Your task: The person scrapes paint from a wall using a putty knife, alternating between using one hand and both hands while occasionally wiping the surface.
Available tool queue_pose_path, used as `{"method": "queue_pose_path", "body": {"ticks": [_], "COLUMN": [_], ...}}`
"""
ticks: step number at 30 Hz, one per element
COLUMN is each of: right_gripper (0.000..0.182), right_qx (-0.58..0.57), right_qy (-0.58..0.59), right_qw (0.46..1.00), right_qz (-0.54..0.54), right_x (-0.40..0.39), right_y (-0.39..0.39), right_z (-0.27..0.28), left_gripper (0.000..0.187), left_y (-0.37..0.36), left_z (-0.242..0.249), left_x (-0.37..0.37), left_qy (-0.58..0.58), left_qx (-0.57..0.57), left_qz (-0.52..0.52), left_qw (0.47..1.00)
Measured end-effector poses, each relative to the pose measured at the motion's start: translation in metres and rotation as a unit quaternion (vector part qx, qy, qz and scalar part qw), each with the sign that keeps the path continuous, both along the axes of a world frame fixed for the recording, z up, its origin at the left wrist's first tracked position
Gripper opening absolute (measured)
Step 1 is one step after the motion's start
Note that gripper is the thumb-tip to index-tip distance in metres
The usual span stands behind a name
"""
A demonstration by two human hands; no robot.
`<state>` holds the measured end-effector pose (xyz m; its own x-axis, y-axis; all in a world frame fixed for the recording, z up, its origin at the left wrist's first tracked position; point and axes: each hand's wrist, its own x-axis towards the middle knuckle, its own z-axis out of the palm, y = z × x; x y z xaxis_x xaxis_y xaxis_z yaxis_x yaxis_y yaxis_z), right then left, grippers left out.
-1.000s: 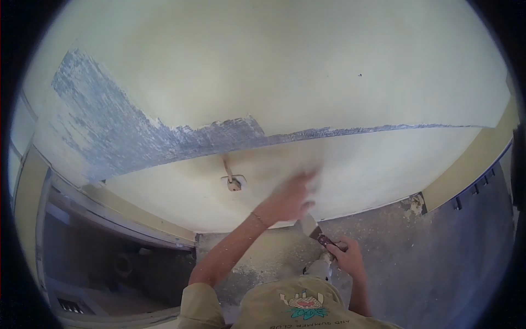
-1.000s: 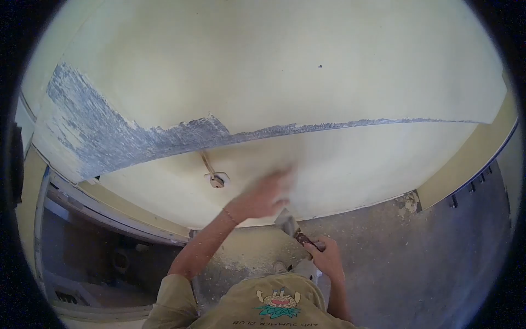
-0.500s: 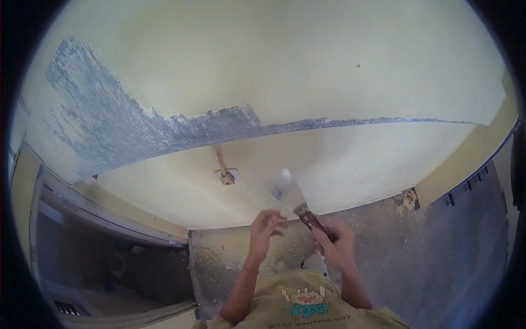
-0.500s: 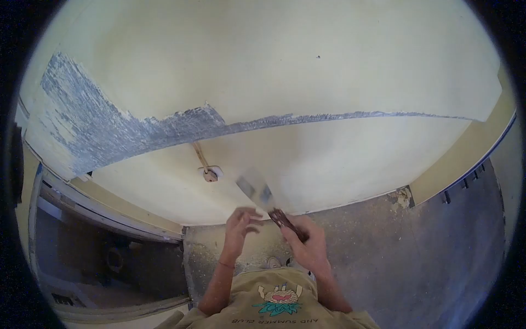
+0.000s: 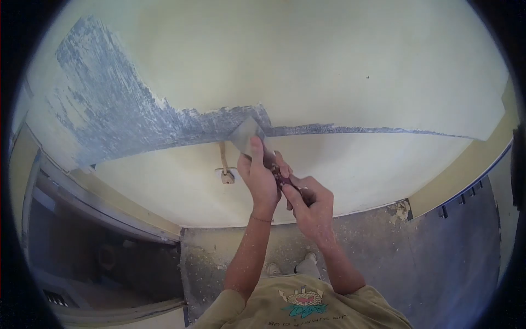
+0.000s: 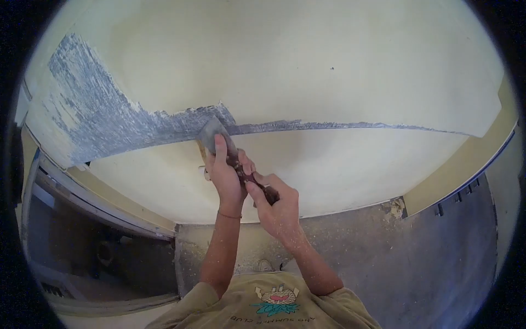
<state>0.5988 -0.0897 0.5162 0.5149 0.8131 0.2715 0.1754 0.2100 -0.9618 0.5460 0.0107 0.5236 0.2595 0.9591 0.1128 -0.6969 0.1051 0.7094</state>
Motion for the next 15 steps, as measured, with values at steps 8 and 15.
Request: {"method": "queue_pose_path", "body": {"ticks": [8, 15], "right_gripper": [0.012, 0.011], "right_qx": [-0.019, -0.029], "right_qy": [0.071, -0.027], "right_qw": [0.997, 0.997], "right_qz": [-0.032, -0.059], "right_x": [0.014, 0.023], "right_y": [-0.017, -0.018], "right_z": [-0.008, -0.006], "left_gripper": [0.037, 0.038], "left_y": [-0.016, -0.013], "left_z": [0.005, 0.004], "left_x": [0.021, 0.029], "left_qy": [0.062, -0.019], "left_qx": [-0.03, -0.025], "left_qz": [0.023, 0.024], "left_qw": [0.997, 0.999]}}
